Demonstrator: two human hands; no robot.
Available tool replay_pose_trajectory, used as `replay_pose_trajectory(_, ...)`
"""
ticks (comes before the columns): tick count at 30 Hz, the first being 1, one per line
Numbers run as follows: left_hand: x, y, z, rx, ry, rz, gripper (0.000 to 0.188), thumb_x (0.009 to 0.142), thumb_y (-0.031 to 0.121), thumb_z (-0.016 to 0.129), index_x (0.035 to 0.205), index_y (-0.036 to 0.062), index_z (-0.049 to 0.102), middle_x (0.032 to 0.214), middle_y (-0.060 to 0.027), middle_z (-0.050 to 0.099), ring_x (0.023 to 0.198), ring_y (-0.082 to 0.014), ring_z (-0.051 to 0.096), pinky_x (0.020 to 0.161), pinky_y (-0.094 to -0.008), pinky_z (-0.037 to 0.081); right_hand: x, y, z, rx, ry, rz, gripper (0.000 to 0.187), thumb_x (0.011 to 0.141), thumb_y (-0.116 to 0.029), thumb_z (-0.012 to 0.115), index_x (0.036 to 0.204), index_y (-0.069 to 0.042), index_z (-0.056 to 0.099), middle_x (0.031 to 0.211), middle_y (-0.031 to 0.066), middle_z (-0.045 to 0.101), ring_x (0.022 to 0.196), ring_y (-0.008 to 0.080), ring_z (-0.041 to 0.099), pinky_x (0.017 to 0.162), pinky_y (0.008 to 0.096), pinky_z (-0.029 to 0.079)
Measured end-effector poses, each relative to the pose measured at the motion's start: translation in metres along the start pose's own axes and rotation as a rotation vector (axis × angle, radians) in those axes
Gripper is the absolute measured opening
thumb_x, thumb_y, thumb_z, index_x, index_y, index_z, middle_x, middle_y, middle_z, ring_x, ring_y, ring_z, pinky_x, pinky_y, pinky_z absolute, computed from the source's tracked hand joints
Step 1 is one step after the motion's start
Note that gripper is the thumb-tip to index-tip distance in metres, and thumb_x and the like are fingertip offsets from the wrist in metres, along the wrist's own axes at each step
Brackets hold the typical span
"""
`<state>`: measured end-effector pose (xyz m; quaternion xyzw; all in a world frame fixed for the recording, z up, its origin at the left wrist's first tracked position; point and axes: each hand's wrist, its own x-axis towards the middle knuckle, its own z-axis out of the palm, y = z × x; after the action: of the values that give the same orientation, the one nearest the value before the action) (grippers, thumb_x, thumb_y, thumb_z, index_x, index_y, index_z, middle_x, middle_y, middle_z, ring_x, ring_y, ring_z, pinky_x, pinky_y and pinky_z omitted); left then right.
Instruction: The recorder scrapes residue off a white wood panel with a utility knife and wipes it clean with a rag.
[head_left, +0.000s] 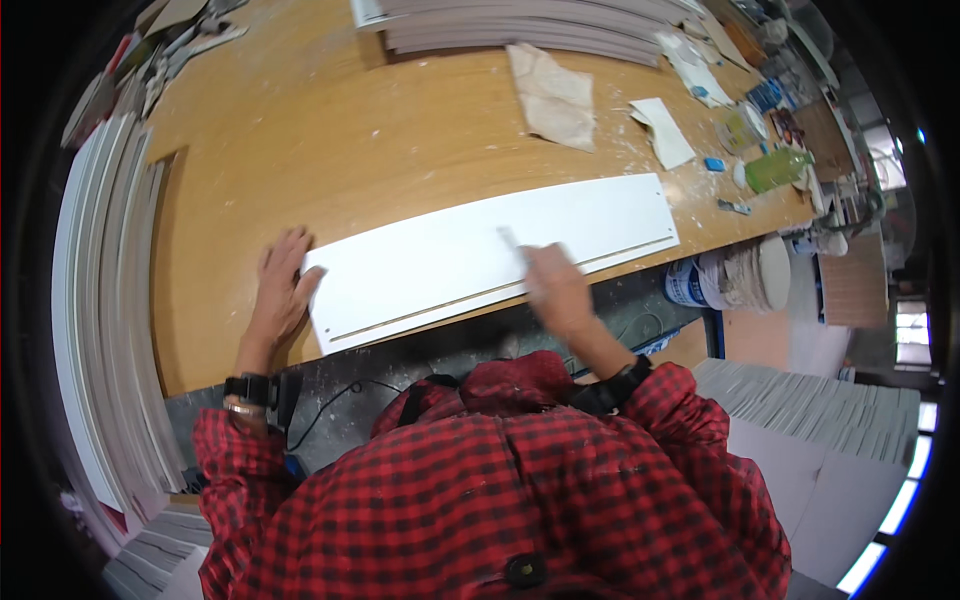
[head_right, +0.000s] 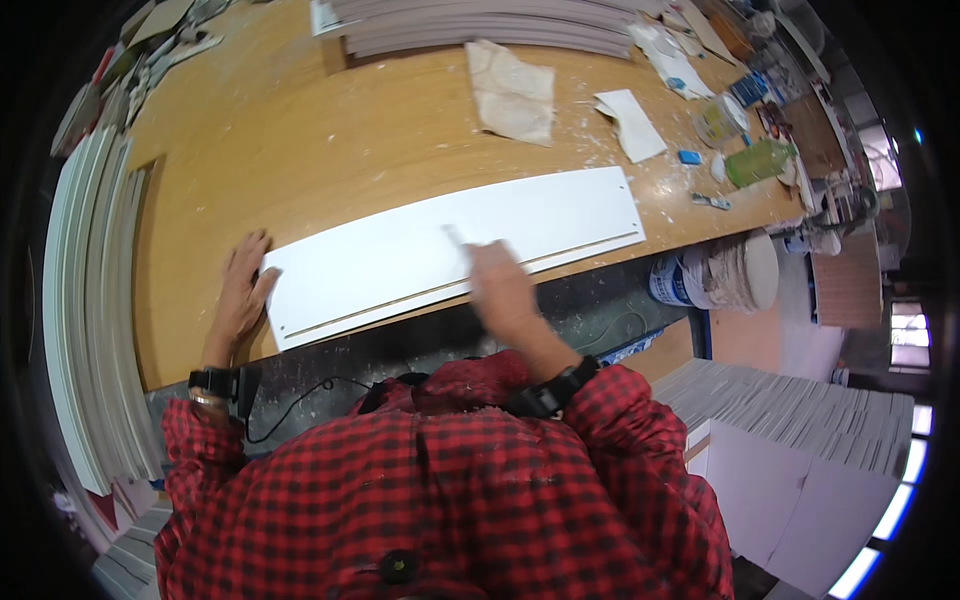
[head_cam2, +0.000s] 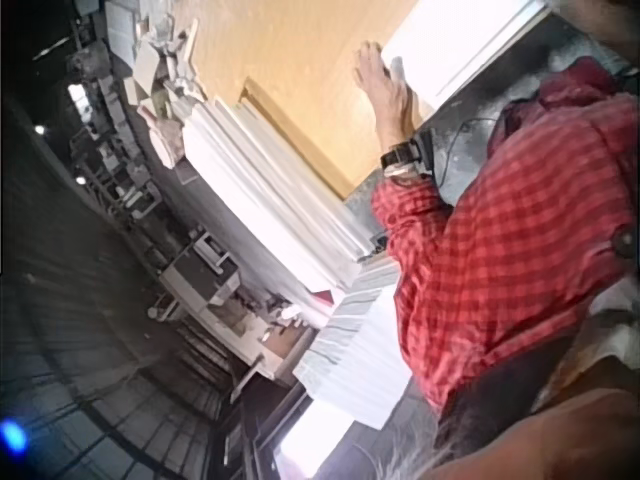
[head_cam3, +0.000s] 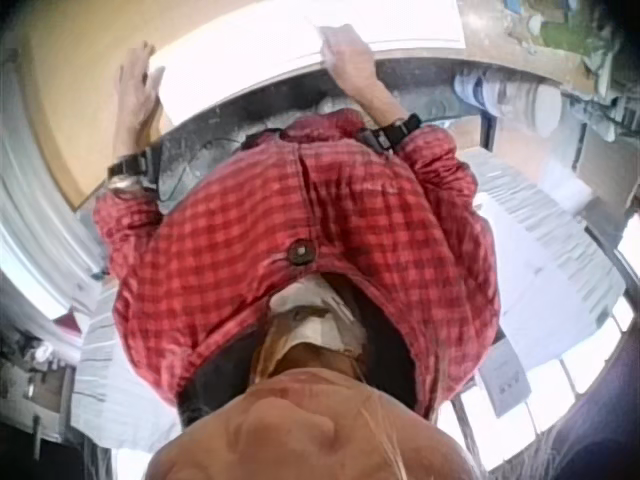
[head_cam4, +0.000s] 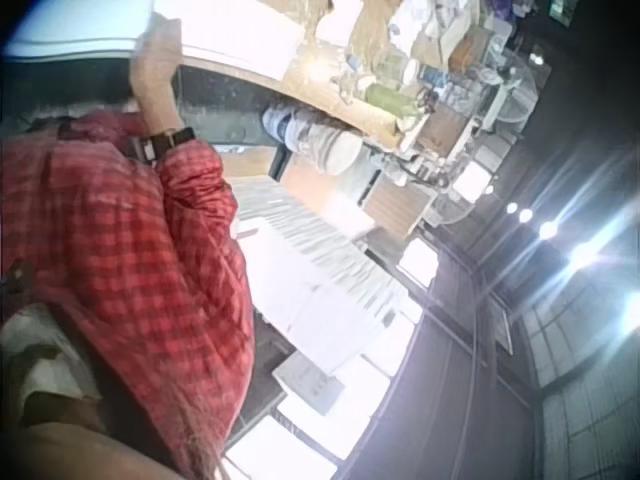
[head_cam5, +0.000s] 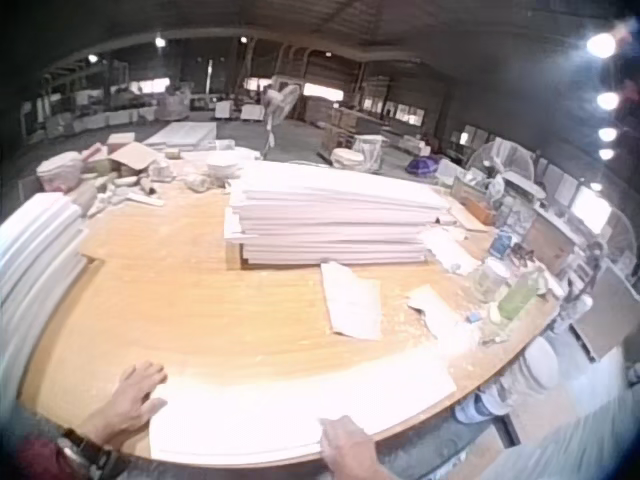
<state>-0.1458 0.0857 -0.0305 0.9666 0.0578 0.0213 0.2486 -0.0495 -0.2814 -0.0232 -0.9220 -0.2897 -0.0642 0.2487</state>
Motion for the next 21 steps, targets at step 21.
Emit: replay_pose_trajectory(21,-0.076,0.033,0.022,-0.245,0.207,-0.050,0.052,0.079,0.013,0.063,0.126,-0.0008,0.044,0.128,-0.0190,0.047,0.126,-0.0346,0.037,0.107,-0.0463,0.019,0.021,0.136,-0.032,-0.268,0.252,0.530,0.030,0.073,-0.010,0.053,0.100,0.001,0.062,0.090,0.0203,0.062,0.084,0.0348,0.059,0.077,0.0394,0.046)
